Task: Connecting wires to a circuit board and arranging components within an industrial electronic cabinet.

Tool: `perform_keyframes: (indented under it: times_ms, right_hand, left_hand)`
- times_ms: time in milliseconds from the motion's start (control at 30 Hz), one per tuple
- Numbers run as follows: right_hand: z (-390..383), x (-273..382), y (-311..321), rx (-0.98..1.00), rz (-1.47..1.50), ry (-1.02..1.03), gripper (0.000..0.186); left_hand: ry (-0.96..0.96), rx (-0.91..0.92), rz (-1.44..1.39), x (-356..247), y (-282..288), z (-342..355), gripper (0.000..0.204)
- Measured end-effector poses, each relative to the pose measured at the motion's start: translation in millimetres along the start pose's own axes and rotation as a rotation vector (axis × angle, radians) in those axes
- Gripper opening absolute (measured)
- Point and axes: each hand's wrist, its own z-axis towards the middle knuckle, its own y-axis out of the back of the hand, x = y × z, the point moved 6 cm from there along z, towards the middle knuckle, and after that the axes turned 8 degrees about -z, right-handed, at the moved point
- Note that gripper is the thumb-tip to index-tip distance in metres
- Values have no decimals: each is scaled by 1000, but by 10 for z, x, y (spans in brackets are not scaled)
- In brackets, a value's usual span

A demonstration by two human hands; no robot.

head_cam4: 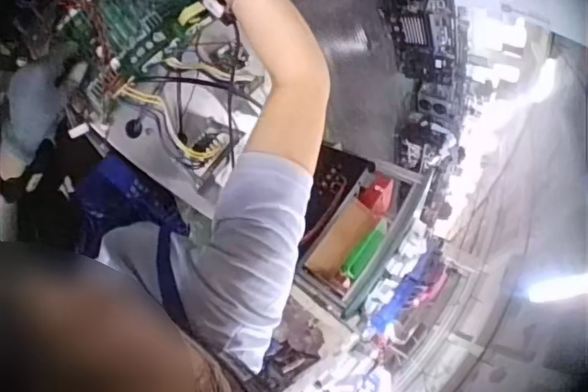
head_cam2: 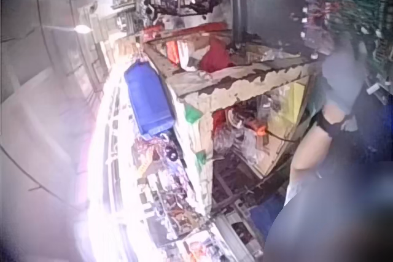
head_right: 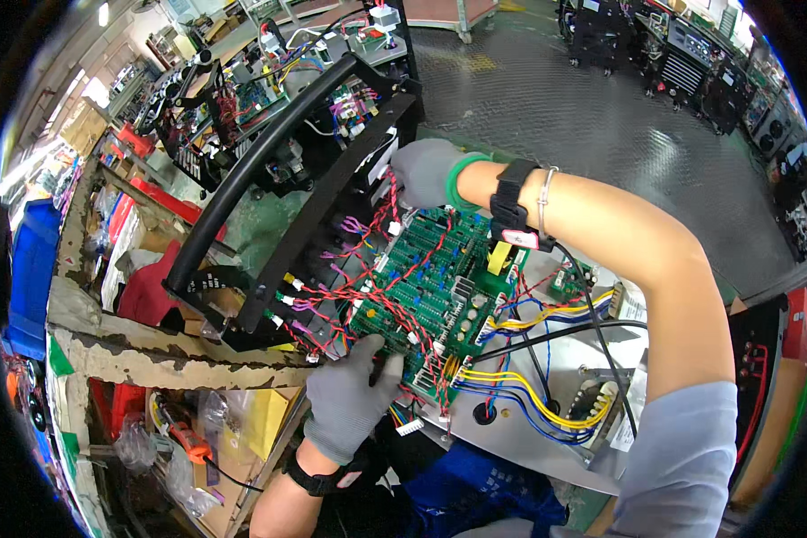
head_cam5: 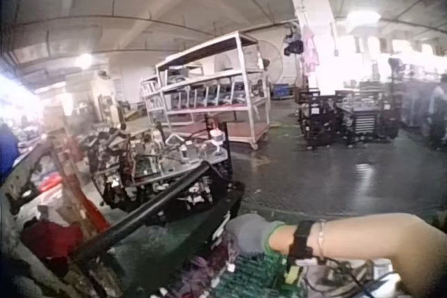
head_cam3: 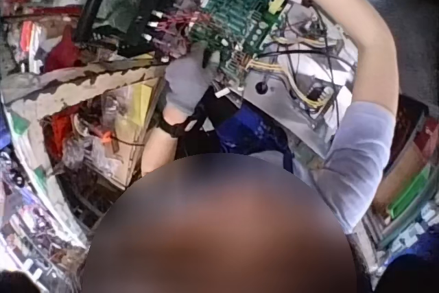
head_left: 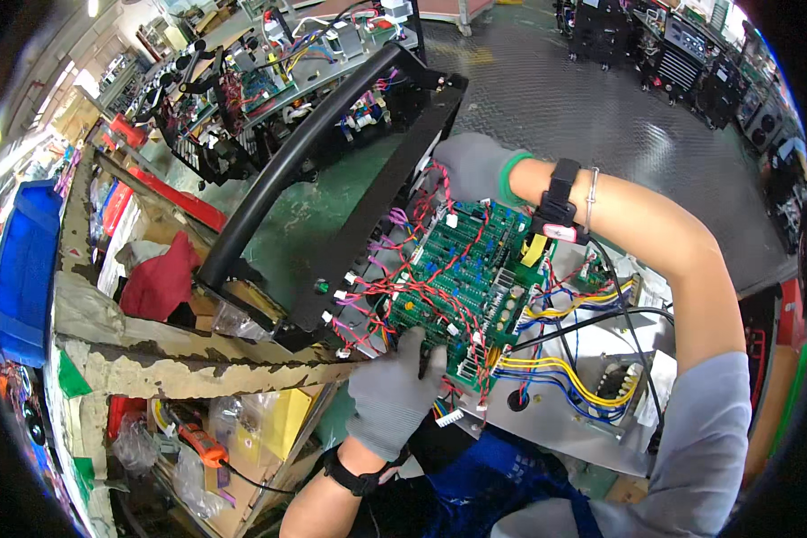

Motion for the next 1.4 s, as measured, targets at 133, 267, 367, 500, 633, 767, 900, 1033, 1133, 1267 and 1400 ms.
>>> perform_keyframes:
  times_ms: [133,267,367,500,633,767,900,1033,1133,1267,1400]
  right_hand:
    - [-7,36,70,7,75,18,32]
    - [-6,39,22,-18,69,-30,33]
    - [27,53,25,116,170,-76,33]
    - [33,-44,-72,102,132,-116,37]
    - [4,-20,-3,117,76,-87,39]
    - [-16,54,27,87,396,16,37]
    - [44,-7,-133,134,263,30,39]
    - [107,8,-191,108,185,103,44]
    - [144,151,-146,274,66,58,42]
    - [192,122,-152,82,127,73,32]
    - [893,-846,-1464,328,-50,-539,29]
  left_hand:
    - [-70,-35,-47,-11,11,3,28]
    - [-83,-56,-41,4,-24,-4,28]
    - [-78,-40,-26,15,-19,-1,29]
    - [-100,-37,-74,5,-47,0,29]
    - [-91,-4,-43,-41,-37,34,28]
    - [-109,-11,-44,-44,-5,9,27]
    - [-60,54,-37,-54,-54,48,27]
    - [-108,24,-45,-50,-39,23,27]
    - [-140,13,-38,-69,-9,20,29]
    - [-64,85,-35,-31,-92,7,28]
    - [-108,123,-98,-309,-237,79,28]
